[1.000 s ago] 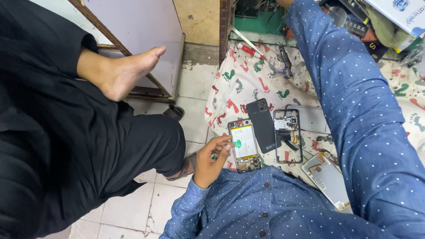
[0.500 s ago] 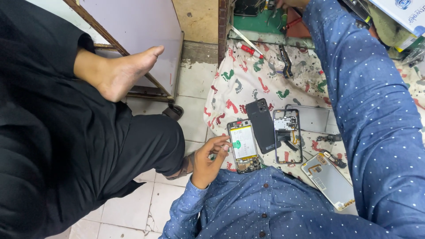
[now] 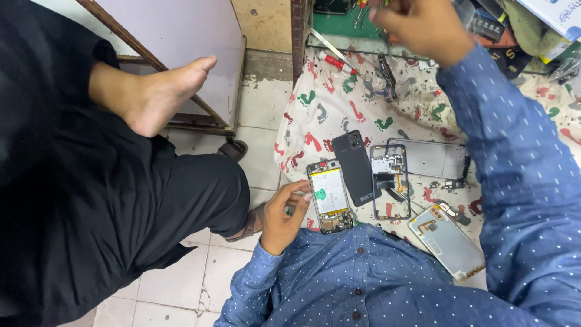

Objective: The person handles a smartphone with a cracked screen, removes the back cover, and uses a screwdriver to unscrew internal components. They manipulate the battery and internal parts while working on the device.

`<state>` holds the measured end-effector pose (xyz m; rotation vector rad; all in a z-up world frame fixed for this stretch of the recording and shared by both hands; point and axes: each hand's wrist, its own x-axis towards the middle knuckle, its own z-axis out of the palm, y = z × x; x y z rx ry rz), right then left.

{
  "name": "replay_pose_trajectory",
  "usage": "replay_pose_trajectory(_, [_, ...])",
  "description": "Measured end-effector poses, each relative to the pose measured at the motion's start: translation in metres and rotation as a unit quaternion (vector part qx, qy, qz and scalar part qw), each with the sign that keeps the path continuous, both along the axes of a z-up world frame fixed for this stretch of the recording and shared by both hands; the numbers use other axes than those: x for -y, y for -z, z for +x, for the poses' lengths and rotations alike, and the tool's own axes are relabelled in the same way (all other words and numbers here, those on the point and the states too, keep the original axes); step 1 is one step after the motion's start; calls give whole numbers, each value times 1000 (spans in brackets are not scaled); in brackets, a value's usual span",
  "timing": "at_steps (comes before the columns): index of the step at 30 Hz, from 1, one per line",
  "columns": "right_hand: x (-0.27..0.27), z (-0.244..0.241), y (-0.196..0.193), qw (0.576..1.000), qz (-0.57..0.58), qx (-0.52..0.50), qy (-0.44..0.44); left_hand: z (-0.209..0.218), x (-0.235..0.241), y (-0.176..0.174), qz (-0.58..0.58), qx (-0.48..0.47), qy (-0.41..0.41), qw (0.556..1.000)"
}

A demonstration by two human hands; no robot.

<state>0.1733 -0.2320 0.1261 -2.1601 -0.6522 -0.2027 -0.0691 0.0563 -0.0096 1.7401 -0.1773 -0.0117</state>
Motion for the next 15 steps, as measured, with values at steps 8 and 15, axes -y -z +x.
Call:
replay_pose_trajectory(8, [-20,-212,-45,779,220,-99,-579,0,15,10,93,31,-40,994])
replay_pose_trajectory(15, [-45,-286,4,618,372,-189,-667,0,28,25,155,28,-22,987])
